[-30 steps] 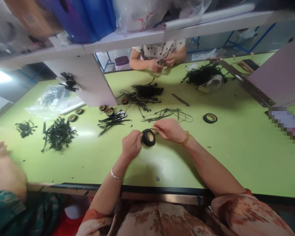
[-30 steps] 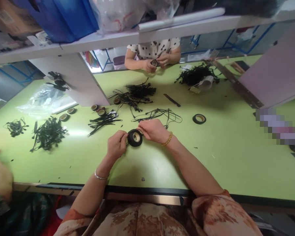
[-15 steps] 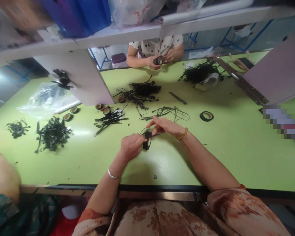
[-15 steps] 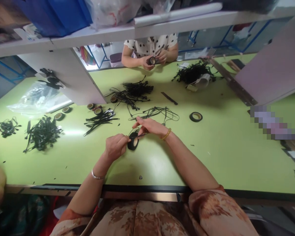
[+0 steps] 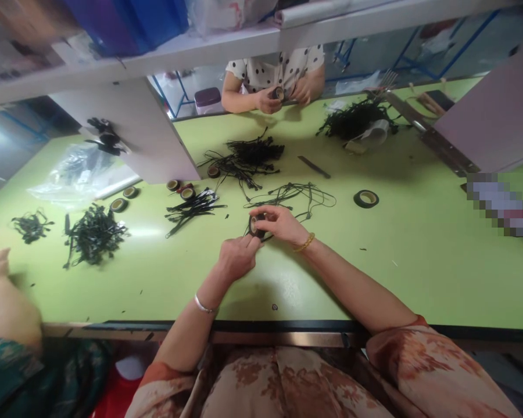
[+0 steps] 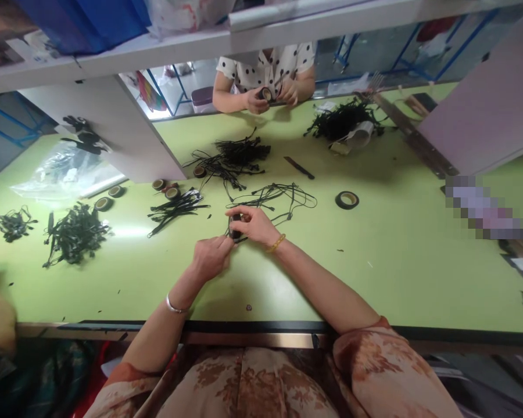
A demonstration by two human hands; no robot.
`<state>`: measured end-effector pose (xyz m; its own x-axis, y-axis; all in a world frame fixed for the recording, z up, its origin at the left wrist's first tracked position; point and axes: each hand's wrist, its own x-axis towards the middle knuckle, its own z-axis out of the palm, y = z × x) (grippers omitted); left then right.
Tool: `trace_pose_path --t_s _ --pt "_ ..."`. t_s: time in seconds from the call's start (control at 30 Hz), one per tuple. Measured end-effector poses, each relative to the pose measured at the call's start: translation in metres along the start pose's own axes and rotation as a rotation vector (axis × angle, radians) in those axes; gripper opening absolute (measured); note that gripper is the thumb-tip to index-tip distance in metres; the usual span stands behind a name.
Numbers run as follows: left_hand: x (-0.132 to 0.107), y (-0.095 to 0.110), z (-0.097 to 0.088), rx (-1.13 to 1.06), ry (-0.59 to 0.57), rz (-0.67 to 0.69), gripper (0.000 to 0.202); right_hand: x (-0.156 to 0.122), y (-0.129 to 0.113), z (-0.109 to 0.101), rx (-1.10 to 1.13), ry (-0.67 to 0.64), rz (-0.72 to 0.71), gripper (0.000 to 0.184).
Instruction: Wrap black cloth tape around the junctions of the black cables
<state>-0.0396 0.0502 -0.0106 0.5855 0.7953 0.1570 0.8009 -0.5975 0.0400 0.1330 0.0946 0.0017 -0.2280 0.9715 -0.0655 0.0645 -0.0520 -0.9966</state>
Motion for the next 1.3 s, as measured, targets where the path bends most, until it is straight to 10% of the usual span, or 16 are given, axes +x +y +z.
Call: trace_pose_path --t_s 0.47,0.67,0.9,1.3 --pt "0.007 -0.002 -0.007 -0.458 -0.039 -0.514 0.019 -0.009 -0.008 0.0 0.011 0.099 -0.302 0.049" --pt "0.009 -0.005 0.003 -1.149 0.125 -0.577 0.027 -0.01 -0.005 -0.001 0.037 0.062 -0.324 0.047" --pt "0.011 -0.01 -0.012 -1.88 0.032 -0.798 0.041 -0.013 -0.003 -0.004 0.024 -0.02 -0.367 0.047" --pt "0.012 -0.011 0.003 -1.589 0.369 -0.653 0.049 -0.008 0.006 -0.009 -0.48 -0.061 -0.535 0.055"
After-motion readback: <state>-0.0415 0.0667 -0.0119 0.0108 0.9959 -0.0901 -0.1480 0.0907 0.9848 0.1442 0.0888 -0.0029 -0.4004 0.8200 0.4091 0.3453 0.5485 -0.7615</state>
